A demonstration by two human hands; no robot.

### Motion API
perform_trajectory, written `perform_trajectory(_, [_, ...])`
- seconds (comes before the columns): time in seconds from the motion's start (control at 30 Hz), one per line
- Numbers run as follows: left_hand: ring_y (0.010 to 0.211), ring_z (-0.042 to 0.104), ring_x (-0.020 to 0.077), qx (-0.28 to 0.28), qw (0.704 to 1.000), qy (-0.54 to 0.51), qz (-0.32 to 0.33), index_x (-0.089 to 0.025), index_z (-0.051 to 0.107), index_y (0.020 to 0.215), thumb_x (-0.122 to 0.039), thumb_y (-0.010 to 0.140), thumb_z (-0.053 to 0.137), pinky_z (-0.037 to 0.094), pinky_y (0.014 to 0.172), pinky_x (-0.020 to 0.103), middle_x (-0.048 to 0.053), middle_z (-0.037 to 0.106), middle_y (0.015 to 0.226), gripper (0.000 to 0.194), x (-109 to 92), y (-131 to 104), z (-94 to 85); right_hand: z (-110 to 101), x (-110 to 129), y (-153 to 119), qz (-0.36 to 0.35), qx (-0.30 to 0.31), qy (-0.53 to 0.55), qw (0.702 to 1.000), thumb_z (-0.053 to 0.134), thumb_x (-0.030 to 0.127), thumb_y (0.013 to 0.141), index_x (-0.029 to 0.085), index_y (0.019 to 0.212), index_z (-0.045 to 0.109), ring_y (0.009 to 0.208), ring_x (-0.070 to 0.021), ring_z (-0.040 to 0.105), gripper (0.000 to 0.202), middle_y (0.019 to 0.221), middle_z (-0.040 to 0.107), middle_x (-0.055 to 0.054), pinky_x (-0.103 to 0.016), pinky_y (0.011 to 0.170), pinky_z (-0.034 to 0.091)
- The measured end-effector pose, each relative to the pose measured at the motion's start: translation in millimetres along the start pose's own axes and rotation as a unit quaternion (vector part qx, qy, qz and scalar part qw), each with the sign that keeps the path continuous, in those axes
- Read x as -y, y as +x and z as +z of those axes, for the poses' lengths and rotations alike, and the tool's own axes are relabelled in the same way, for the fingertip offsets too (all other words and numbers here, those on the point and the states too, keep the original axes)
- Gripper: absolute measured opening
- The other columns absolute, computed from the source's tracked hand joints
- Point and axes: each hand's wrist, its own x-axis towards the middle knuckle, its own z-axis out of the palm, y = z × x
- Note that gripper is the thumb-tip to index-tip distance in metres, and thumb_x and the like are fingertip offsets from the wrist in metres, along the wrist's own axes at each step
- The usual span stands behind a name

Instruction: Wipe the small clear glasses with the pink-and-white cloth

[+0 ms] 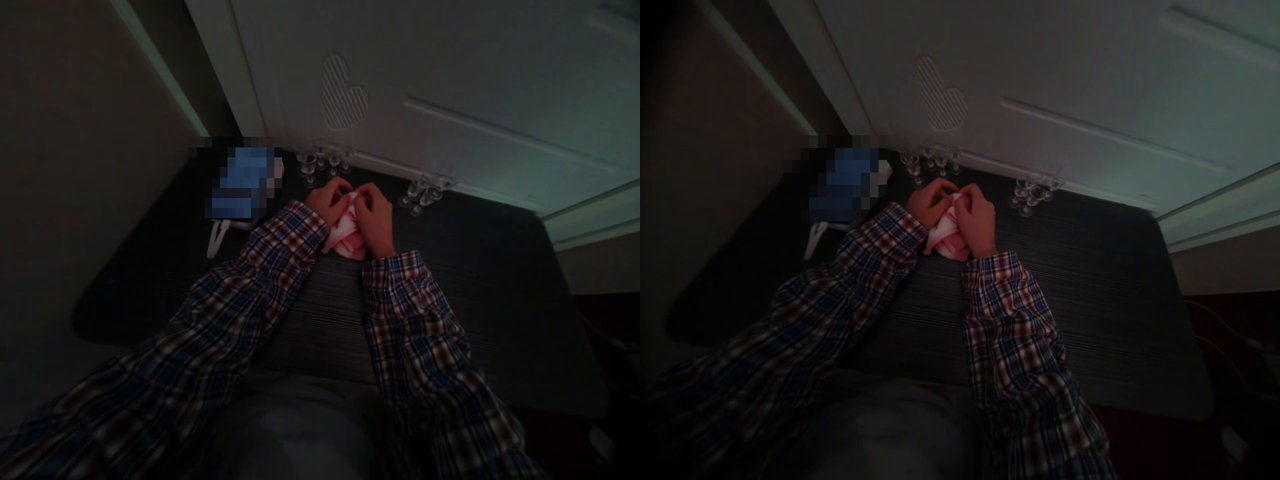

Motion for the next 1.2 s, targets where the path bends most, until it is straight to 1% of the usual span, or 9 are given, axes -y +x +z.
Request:
perform_trajectory(0.23, [0.069,0.057,0.0123,-0.012,1.0,0.01,0.006,-0.018,0.057,0.099,-0.025,0.08,0.047,0.042,0.064,0.022,-0.001,0.06,0.072,0.023,3.1,3.1,1.0,0.7,-3.8,4.4,-0.004,0.021,-0.008,1.0,0.038,0.03,0.084,0.021,0.082,0.05,0.078,-0.0139,0.056,0.016,0.077,0.057,-0.001,-0.029,0.075,0.043])
perform_trajectory(0.33, [0.069,0.057,0.0117,-0.015,1.0,0.011,0.008,-0.018,0.057,0.099,-0.024,0.08,0.047,0.041,0.063,0.022,-0.001,0.061,0.072,0.022,3.0,3.8,0.8,1.6,-5.4,5.0,-0.003,0.028,-0.013,1.0,0.037,0.031,0.085,0.021,0.085,0.05,0.082,-0.0143,0.057,0.017,0.077,0.057,-0.001,-0.029,0.078,0.043])
perform_trajectory(0.5, [0.066,0.057,0.0108,-0.024,1.0,0.011,0.014,-0.017,0.059,0.097,-0.024,0.079,0.05,0.04,0.059,0.022,-0.001,0.061,0.07,0.022,4.0,4.4,0.9,2.2,-7.2,5.0,-0.022,0.027,-0.022,0.999,0.034,0.033,0.086,0.021,0.087,0.05,0.085,-0.0142,0.057,0.02,0.077,0.057,0.0,-0.028,0.078,0.043])
perform_trajectory(0.63, [0.069,0.058,0.0125,-0.022,0.999,0.017,0.015,-0.017,0.059,0.099,-0.028,0.08,0.048,0.042,0.063,0.022,0.0,0.061,0.073,0.024,6.3,5.1,1.9,3.0,-9.2,5.7,-0.043,0.025,-0.042,0.998,0.032,0.033,0.087,0.021,0.087,0.049,0.085,-0.0136,0.057,0.02,0.078,0.056,0.0,-0.028,0.078,0.043])
perform_trajectory(0.87, [0.067,0.058,0.0142,-0.029,0.999,0.022,0.021,-0.016,0.06,0.099,-0.026,0.078,0.048,0.042,0.061,0.023,0.001,0.061,0.072,0.025,6.6,5.5,1.3,2.0,-5.5,6.3,-0.015,0.025,-0.043,0.999,0.035,0.032,0.086,0.02,0.083,0.048,0.081,-0.0133,0.056,0.017,0.082,0.055,0.0,-0.032,0.079,0.044])
perform_trajectory(1.0, [0.068,0.058,0.0136,-0.024,0.999,0.027,0.014,-0.019,0.059,0.099,-0.026,0.078,0.048,0.043,0.065,0.023,0.0,0.06,0.072,0.025,7.4,5.9,1.7,1.4,-4.7,6.1,-0.01,0.039,-0.042,0.998,0.034,0.034,0.087,0.02,0.085,0.047,0.083,-0.0135,0.056,0.019,0.082,0.054,0.0,-0.032,0.08,0.044])
perform_trajectory(1.2, [0.067,0.057,0.0125,-0.039,0.999,0.02,0.031,-0.017,0.06,0.098,-0.026,0.078,0.047,0.041,0.062,0.022,0.0,0.06,0.071,0.026,9.2,5.2,2.5,1.3,-4.8,5.7,-0.007,0.043,-0.035,0.998,0.032,0.031,0.087,0.021,0.086,0.048,0.086,-0.0146,0.056,0.018,0.086,0.054,-0.001,-0.033,0.081,0.044])
